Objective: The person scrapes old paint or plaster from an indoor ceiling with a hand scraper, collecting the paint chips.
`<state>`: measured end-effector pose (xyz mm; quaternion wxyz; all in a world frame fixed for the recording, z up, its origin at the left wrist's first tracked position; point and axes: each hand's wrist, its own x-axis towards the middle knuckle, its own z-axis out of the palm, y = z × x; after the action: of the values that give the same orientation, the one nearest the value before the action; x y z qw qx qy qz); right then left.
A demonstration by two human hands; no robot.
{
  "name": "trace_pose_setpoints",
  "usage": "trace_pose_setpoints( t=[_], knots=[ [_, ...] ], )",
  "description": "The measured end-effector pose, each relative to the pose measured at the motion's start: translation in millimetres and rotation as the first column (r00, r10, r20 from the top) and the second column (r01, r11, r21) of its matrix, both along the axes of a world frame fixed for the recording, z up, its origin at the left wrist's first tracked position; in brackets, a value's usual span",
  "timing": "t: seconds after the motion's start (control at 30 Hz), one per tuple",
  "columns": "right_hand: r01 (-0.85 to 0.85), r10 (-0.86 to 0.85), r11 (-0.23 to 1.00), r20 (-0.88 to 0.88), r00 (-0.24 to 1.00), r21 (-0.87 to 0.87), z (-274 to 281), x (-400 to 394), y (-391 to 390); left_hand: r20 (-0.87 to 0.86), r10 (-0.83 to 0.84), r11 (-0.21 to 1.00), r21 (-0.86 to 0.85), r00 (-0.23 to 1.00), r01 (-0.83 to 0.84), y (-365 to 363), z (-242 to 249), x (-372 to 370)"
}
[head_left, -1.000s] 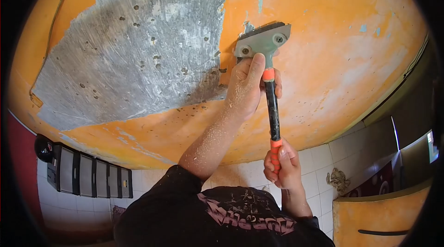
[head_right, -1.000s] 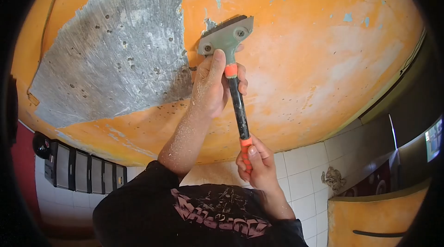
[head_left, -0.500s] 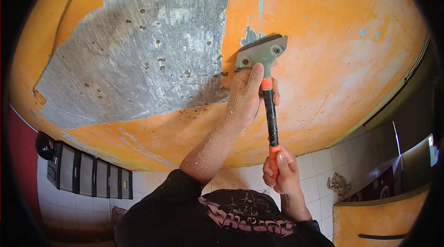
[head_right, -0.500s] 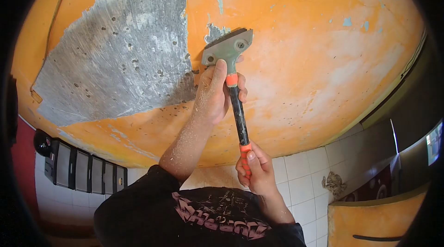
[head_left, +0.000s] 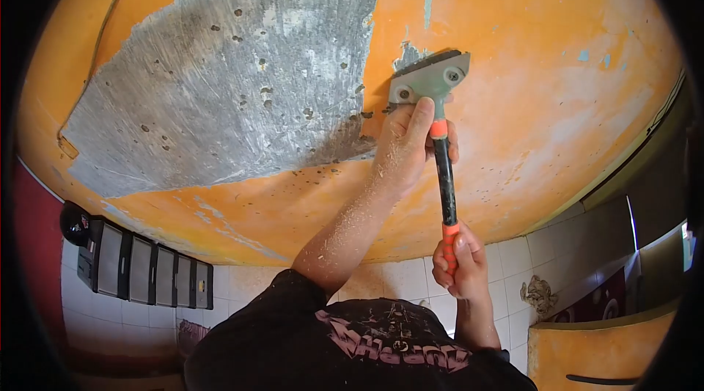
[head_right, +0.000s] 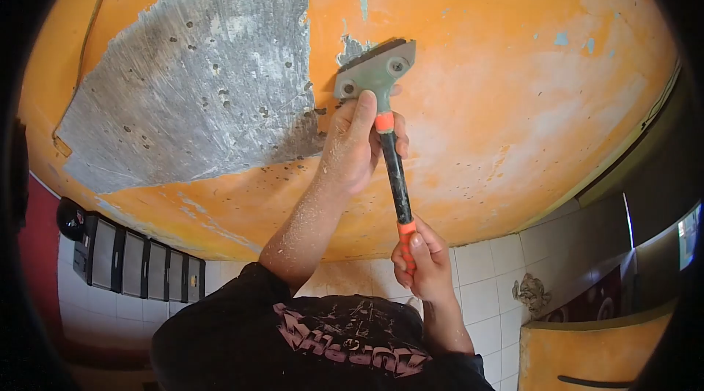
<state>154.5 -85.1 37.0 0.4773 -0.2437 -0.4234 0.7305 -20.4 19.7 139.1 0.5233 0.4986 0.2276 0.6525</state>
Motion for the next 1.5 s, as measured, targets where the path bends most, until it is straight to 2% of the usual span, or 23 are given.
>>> trace_pose_setpoints(
  t=[0.13, 0.33, 0.47, 0.5, 0.57, 0.67, 0.77, 0.87, 1.1, 1.23, 1.43, 1.5],
  knots=[
    [0.013, -0.014, 1.0, 0.022, 1.0, 0.025, 11.9, -5.7, -5.0, 0.043, -0.068, 0.998, 0.015, 0.997, 0.068, -0.4, 3.2, -3.2],
    [0.0, -0.001, 1.0, 0.064, 0.998, 0.005, 9.1, 2.9, -5.1, 0.074, -0.075, 0.997, -0.016, 0.994, 0.076, -2.0, -3.2, 0.9],
    [-0.045, 0.045, 0.998, -0.015, 0.999, -0.036, 5.1, 1.6, -5.8, 0.044, -0.036, 0.999, 0.03, 0.998, 0.034, -0.6, -5.8, 2.1],
    [-0.073, 0.069, 0.995, -0.053, 0.996, -0.073, 4.3, 2.8, -3.7, 0.02, 0.037, 0.999, -0.003, 0.999, -0.037, 0.9, -7.3, 4.5],
    [-0.132, 0.119, 0.986, -0.124, 0.985, -0.098, -3.0, 4.6, 2.0, -0.014, 0.074, 0.997, -0.023, 0.997, -0.074, -1.1, -7.8, 5.5],
    [-0.07, 0.068, 0.996, -0.033, 0.997, -0.054, -1.1, -3.4, 2.1, -0.022, 0.074, 0.997, -0.017, 0.997, -0.074, -2.5, 0.0, 2.3],
    [-0.004, 0.0, 0.998, 0.059, 0.998, 0.062, 4.4, -6.4, 3.3, 0.005, 0.045, 0.999, -0.018, 0.999, -0.045, -4.7, 6.6, 0.6],
    [0.029, -0.033, 0.999, 0.104, 0.994, 0.04, 12.9, 8.2, 0.0, 0.038, -0.013, 1.0, -0.023, 0.999, 0.014, -4.8, 1.8, 0.8],
    [0.075, -0.077, 0.997, 0.122, 0.99, 0.018, 21.4, 4.5, -9.3, 0.066, -0.039, 0.999, -0.028, 0.997, 0.041, -2.6, -2.4, 0.8],
    [0.075, -0.09, 0.992, 0.147, 0.985, 0.105, 27.8, 11.5, -1.8, 0.102, -0.038, 0.999, -0.003, 0.994, 0.039, -2.5, 4.5, 3.3],
    [0.053, -0.062, 0.996, 0.125, 0.99, 0.074, 23.8, 19.4, -1.9, 0.133, -0.076, 0.997, -0.009, 0.988, 0.078, -0.5, -3.3, 9.9],
    [0.076, -0.082, 0.996, 0.128, 0.988, 0.05, 27.4, 8.1, -5.7, 0.093, -0.051, 0.999, 0.002, 0.994, 0.051, -0.1, 0.4, 4.0]
  ],
)
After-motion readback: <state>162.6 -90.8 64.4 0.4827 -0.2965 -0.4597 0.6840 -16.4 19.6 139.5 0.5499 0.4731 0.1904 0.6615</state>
